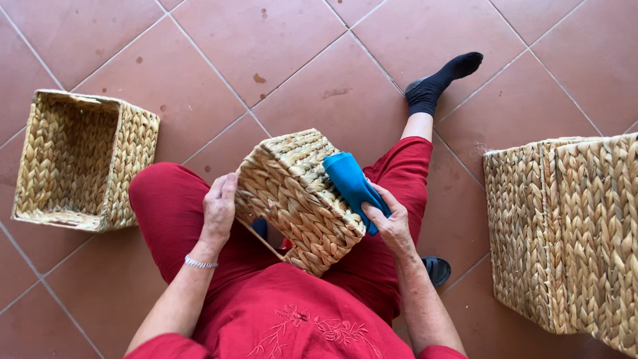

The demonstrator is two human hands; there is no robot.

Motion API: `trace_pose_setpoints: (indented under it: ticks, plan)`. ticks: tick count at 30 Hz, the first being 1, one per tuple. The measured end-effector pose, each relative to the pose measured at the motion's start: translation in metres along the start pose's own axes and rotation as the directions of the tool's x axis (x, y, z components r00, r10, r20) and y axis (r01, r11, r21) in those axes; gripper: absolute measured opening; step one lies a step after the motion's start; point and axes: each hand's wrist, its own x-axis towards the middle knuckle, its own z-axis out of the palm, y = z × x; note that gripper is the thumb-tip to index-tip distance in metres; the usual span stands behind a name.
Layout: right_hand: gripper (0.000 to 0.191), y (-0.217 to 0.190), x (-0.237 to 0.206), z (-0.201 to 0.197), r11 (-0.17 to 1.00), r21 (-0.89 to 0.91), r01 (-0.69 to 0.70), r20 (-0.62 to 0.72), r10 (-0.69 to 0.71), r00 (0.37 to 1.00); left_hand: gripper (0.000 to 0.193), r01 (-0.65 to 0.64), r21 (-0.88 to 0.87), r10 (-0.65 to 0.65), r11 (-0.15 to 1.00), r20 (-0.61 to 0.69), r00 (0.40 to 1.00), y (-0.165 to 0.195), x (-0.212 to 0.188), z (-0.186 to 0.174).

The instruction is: The person sits on a tiled floor and wipes the exterior and interior surfaces of a small woven basket with a blue cloth. They rotate the basket to clean all sides and then place it aside before picking up another similar basket to continue wiping.

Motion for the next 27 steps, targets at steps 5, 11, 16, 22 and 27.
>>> trace_pose_setpoints:
  ticks: [5, 11, 16, 22, 27]
  plan:
    - [0.049, 0.003, -0.021, 0.018, 0.997, 0.072, 0.016, -0.152, -0.005, 0.988, 0.037, -0.122, -0.281, 0.077, 0.952, -0.167, 0.983, -0.003, 0.038, 0.022]
    - [0.054, 0.005, -0.029, 0.065, 0.998, 0.062, -0.023, -0.027, 0.025, 0.999, 0.04, -0.068, -0.037, 0.056, 0.997, -0.268, 0.962, 0.009, 0.092, 0.032]
    - [0.055, 0.013, 0.008, 0.076, 0.774, -0.475, 0.42, 0.176, -0.384, 0.907, 0.07, 0.017, -0.163, -0.035, 0.987, -0.103, 0.994, -0.021, 0.054, 0.016]
    - [0.058, 0.079, 0.076, 0.061, 0.486, -0.844, 0.229, 0.046, -0.361, 0.932, 0.064, -0.08, -0.231, 0.034, 0.97, -0.197, 0.98, -0.061, 0.033, -0.004]
    - [0.057, 0.104, 0.116, 0.049, 0.585, -0.79, -0.181, -0.258, -0.05, 0.965, 0.063, 0.031, -0.278, -0.099, 0.96, -0.233, 0.967, -0.082, 0.023, -0.011]
